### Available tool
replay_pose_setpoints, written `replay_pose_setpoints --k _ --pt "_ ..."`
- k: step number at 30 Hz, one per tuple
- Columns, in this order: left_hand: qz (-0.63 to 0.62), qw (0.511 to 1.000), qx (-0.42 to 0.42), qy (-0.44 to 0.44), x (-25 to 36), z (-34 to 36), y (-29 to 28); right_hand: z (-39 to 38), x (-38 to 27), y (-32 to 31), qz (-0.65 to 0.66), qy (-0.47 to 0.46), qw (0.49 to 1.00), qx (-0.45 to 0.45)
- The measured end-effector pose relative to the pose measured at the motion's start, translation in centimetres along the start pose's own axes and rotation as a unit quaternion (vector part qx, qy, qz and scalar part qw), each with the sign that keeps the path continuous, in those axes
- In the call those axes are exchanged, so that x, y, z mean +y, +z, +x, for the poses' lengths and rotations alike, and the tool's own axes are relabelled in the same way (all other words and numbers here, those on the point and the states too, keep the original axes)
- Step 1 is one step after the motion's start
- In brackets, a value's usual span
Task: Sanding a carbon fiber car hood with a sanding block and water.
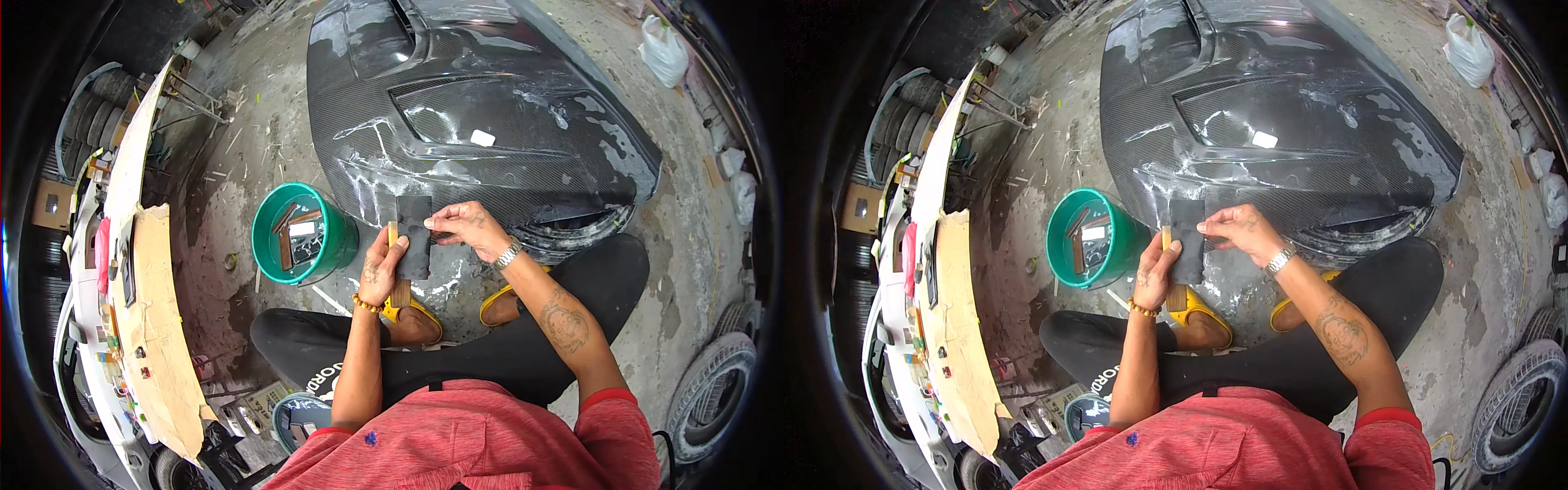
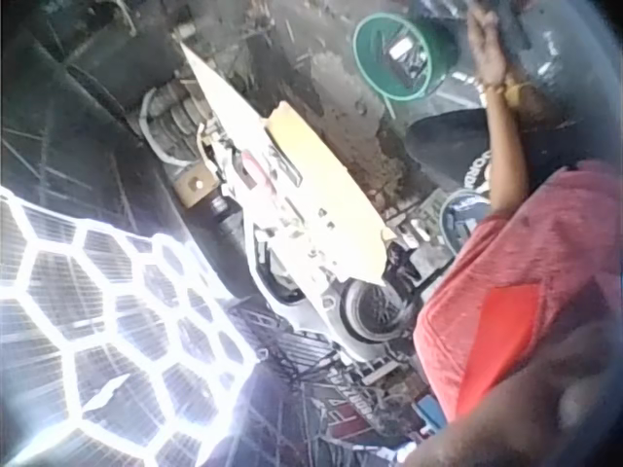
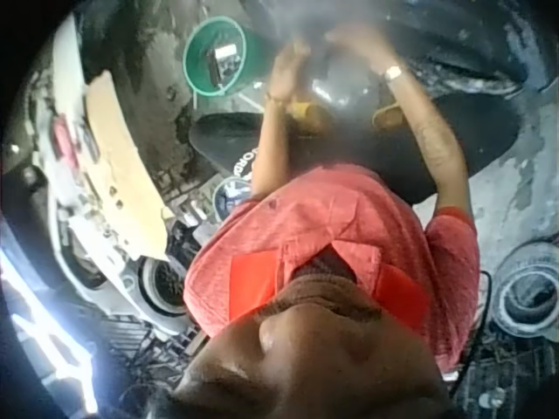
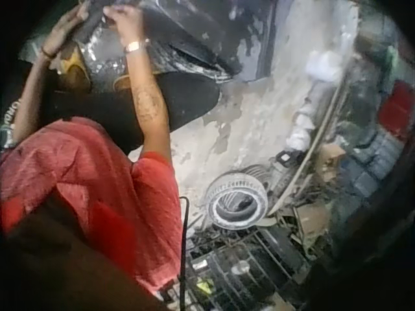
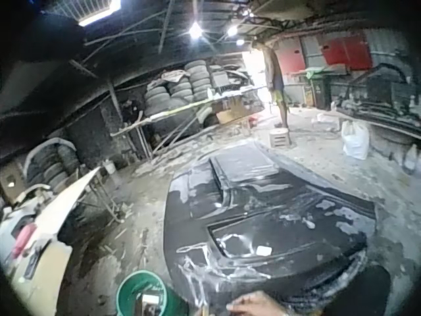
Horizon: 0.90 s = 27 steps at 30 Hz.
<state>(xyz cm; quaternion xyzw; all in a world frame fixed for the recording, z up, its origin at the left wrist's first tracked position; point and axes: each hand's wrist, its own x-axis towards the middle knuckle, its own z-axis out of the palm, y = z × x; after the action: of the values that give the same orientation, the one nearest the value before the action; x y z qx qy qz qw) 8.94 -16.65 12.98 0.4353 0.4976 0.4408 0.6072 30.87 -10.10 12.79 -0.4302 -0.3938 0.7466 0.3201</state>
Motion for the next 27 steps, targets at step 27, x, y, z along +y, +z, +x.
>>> replay_pose_setpoints --k 27 --pt "-0.035 0.999 0.021 0.02 0.5 0.5 0.0 0.2 0.8 0.2 -0.03 -0.009 0.998 -0.053"
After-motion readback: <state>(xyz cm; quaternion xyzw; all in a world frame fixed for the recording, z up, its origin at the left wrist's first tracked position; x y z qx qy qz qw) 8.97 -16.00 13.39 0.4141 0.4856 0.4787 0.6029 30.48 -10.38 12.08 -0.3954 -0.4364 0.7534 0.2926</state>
